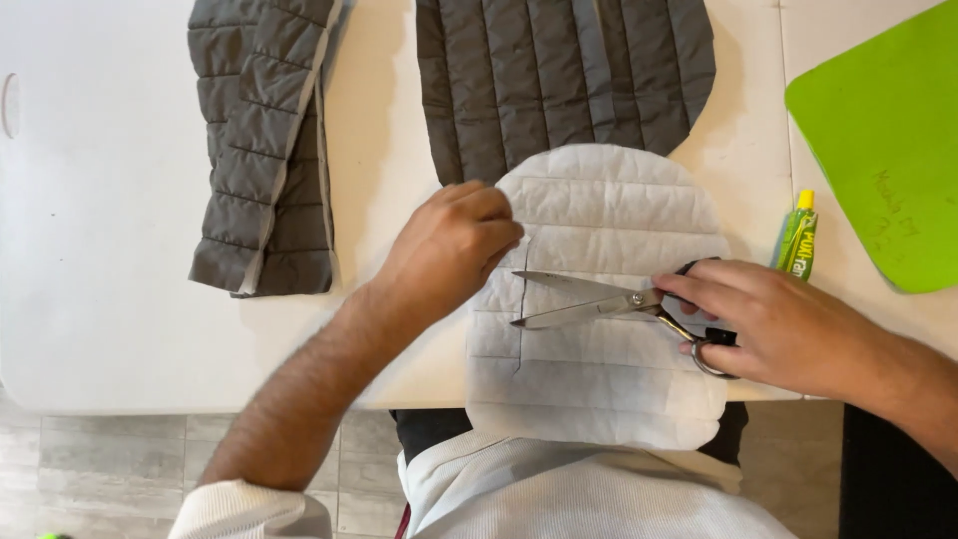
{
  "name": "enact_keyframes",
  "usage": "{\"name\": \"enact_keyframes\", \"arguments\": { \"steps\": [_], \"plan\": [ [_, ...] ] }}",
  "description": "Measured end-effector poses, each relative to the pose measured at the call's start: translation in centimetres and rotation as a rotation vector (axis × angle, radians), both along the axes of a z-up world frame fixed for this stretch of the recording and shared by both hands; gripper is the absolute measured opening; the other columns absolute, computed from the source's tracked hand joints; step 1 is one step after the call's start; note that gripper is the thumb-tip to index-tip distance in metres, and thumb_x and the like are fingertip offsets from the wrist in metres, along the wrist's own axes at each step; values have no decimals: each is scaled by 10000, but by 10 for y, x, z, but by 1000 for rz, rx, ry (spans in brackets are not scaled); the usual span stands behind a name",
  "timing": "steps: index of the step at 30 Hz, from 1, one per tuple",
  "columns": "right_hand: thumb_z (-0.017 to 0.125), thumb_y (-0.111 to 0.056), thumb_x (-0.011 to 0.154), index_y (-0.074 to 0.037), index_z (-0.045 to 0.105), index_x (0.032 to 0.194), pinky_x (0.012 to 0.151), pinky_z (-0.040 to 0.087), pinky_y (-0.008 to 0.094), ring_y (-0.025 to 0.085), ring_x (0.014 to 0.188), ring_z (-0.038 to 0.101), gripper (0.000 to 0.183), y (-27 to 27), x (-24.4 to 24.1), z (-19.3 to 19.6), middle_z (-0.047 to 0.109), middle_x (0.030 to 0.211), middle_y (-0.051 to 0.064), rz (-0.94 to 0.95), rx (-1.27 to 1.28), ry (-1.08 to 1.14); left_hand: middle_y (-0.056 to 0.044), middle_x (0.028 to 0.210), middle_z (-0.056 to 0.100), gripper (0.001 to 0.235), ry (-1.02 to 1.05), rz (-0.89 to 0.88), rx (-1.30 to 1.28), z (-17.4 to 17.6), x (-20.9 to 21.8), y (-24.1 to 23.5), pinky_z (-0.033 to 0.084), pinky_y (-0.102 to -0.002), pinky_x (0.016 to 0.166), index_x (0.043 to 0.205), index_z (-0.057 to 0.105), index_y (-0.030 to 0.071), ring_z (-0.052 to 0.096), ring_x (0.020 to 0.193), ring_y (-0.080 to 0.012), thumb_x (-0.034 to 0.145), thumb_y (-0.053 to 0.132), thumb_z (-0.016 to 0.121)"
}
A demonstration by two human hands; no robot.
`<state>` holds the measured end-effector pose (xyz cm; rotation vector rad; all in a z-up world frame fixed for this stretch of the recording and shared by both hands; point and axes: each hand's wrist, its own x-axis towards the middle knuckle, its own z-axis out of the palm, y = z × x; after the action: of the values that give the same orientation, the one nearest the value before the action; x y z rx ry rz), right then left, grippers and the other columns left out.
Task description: Cutting and trimming quilted fabric pieces using scissors on a workshop table.
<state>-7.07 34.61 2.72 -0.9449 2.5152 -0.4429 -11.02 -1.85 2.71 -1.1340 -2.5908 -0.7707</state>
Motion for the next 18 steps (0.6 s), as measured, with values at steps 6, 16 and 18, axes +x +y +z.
{"name": "enact_keyframes", "arguments": {
  "steps": [6,16,18],
  "plan": [
    [816,-360,746,-158,516,1470,754,556,411,245,825,617,809,-11,-6,-9,574,1038,42,229,43,321,-54,774,608,110,-249,-119,-210,-37,-36,12,566,-425,622,768,750,56,638,777,-291,863,65,805],
    [819,-292,727,-148,523,1448,698,535,439,268,777,605,792,-12,-9,-25,562,933,30,351,20,256,-83,857,631,269,-334,-59,-446,-33,-27,21,564,-488,527,856,703,58,664,741,-329,818,249,889],
    [854,-290,689,-147,550,1414,684,542,434,259,779,610,799,-13,-8,-24,567,927,19,340,32,276,-84,768,608,262,-288,-111,-563,-29,-32,25,511,-446,435,760,651,66,611,610,-292,731,-190,605]
  ]
}}
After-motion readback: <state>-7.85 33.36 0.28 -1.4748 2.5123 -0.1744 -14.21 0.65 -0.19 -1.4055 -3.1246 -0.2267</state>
